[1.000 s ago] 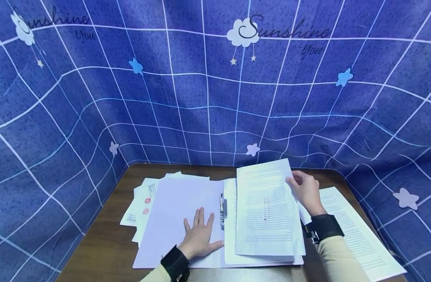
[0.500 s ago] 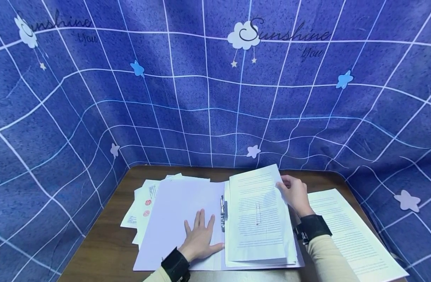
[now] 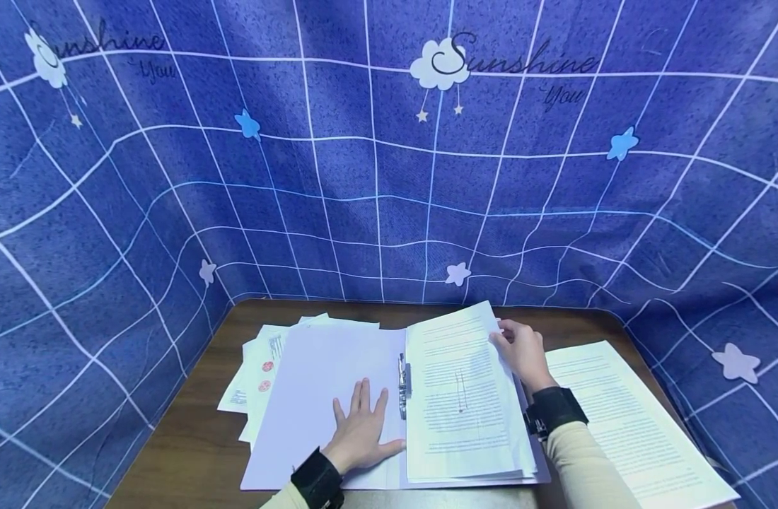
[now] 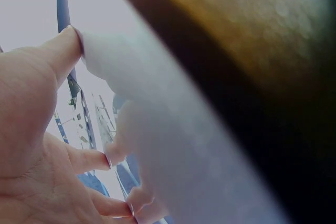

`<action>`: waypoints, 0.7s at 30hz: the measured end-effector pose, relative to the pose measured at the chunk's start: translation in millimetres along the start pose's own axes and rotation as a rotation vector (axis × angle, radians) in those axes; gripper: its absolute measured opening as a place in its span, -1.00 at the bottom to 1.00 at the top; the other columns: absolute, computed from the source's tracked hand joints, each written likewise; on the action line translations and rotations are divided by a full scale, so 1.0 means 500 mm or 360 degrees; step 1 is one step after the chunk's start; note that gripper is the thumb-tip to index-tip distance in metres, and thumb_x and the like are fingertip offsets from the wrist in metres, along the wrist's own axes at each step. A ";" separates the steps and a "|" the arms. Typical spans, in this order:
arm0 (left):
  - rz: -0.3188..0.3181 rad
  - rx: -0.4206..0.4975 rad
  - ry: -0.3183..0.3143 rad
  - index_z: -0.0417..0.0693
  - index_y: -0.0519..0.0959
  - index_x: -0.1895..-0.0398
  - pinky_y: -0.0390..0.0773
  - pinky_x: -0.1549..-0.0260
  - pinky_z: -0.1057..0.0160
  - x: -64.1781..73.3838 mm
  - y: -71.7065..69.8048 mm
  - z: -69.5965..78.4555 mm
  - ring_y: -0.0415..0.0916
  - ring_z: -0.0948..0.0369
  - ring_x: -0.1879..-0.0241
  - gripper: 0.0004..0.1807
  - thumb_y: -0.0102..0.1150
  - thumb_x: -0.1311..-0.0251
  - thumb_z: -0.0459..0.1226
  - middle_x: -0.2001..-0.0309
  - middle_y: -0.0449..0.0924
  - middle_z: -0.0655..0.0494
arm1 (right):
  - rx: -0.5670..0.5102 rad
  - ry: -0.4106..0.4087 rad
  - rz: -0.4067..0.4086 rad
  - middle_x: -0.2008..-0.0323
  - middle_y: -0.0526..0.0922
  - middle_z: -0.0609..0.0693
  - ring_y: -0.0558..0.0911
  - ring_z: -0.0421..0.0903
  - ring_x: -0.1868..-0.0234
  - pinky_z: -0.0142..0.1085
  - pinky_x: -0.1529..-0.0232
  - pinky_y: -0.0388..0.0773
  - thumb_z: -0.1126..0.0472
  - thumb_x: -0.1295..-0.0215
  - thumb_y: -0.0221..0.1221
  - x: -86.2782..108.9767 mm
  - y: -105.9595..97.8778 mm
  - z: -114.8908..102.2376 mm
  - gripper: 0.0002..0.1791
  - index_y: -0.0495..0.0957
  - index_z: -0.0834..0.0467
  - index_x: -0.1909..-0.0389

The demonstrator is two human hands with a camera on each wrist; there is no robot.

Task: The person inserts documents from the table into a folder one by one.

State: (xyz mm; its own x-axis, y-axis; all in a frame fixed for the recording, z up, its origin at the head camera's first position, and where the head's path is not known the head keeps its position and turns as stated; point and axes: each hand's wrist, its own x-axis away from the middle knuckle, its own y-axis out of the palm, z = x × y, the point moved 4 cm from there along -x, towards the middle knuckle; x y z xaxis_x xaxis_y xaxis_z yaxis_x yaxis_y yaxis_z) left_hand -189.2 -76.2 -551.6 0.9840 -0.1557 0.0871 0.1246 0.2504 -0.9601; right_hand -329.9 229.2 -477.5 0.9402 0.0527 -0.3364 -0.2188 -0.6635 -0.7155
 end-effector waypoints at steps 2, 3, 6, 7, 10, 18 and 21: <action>-0.0002 -0.0006 -0.0002 -0.15 0.28 -0.55 -0.13 -0.25 -0.65 -0.001 0.002 -0.001 -0.15 -0.34 -0.56 0.17 0.24 -0.04 0.45 -0.56 -0.06 -0.46 | 0.0004 0.0021 -0.0018 0.18 0.77 0.30 0.75 0.22 0.13 0.10 0.04 0.59 0.27 -0.36 0.30 0.000 0.003 0.001 -0.65 0.64 0.41 -0.06; -0.0005 -0.0008 -0.0005 -0.14 0.28 -0.55 -0.13 -0.25 -0.64 -0.002 0.003 -0.002 -0.15 -0.34 -0.56 0.18 0.24 -0.04 0.46 -0.57 -0.06 -0.46 | 0.0006 0.0031 -0.0026 0.16 0.76 0.31 0.74 0.23 0.12 0.11 0.04 0.59 0.26 -0.37 0.30 0.000 0.004 0.001 -0.64 0.63 0.42 -0.08; -0.0002 -0.0008 -0.0008 -0.14 0.28 -0.55 -0.13 -0.25 -0.64 -0.003 0.005 -0.002 -0.15 -0.34 -0.56 0.18 0.24 -0.04 0.46 -0.57 -0.06 -0.45 | 0.0009 0.0051 -0.0038 0.13 0.75 0.34 0.74 0.25 0.09 0.12 0.02 0.59 0.26 -0.38 0.29 0.000 0.008 0.003 -0.62 0.61 0.43 -0.10; 0.0000 -0.0007 -0.0009 -0.14 0.29 -0.55 -0.12 -0.25 -0.64 -0.003 0.005 -0.002 -0.14 -0.34 -0.56 0.18 0.24 -0.04 0.46 -0.57 -0.06 -0.45 | 0.0008 0.0051 -0.0040 0.13 0.74 0.35 0.74 0.25 0.09 0.12 0.02 0.60 0.27 -0.38 0.29 0.000 0.009 0.003 -0.61 0.61 0.43 -0.11; 0.0016 0.0001 -0.0004 -0.15 0.30 -0.54 -0.11 -0.25 -0.64 -0.002 0.004 -0.002 -0.13 -0.34 -0.56 0.17 0.26 -0.04 0.44 -0.56 -0.04 -0.46 | 0.0003 0.0042 -0.0042 0.14 0.74 0.35 0.74 0.25 0.12 0.12 0.05 0.61 0.28 -0.37 0.29 0.000 0.011 0.002 -0.62 0.61 0.45 -0.10; 0.0042 -0.0010 0.0014 -0.16 0.31 -0.53 -0.09 -0.24 -0.65 -0.001 0.002 -0.001 -0.10 -0.35 -0.55 0.16 0.26 -0.04 0.44 -0.55 -0.02 -0.47 | -0.0002 0.0060 -0.0060 0.13 0.74 0.35 0.74 0.25 0.10 0.12 0.04 0.60 0.28 -0.39 0.28 0.002 0.014 0.001 -0.60 0.59 0.44 -0.14; 0.0049 -0.0013 0.0020 -0.16 0.32 -0.53 -0.08 -0.23 -0.65 -0.001 0.003 -0.001 -0.10 -0.35 -0.55 0.16 0.26 -0.03 0.44 -0.55 -0.01 -0.47 | 0.0001 0.0071 -0.0060 0.14 0.75 0.34 0.74 0.23 0.11 0.10 0.05 0.61 0.27 -0.38 0.29 0.003 0.017 0.005 -0.60 0.60 0.41 -0.15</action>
State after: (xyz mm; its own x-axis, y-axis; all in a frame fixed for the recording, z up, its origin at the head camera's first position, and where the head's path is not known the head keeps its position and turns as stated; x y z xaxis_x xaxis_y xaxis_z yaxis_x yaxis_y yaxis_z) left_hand -189.6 -76.3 -553.2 0.9857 -0.1599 0.0540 0.0931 0.2478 -0.9643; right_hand -331.1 225.5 -485.4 0.9585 0.0445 -0.2817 -0.1831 -0.6614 -0.7274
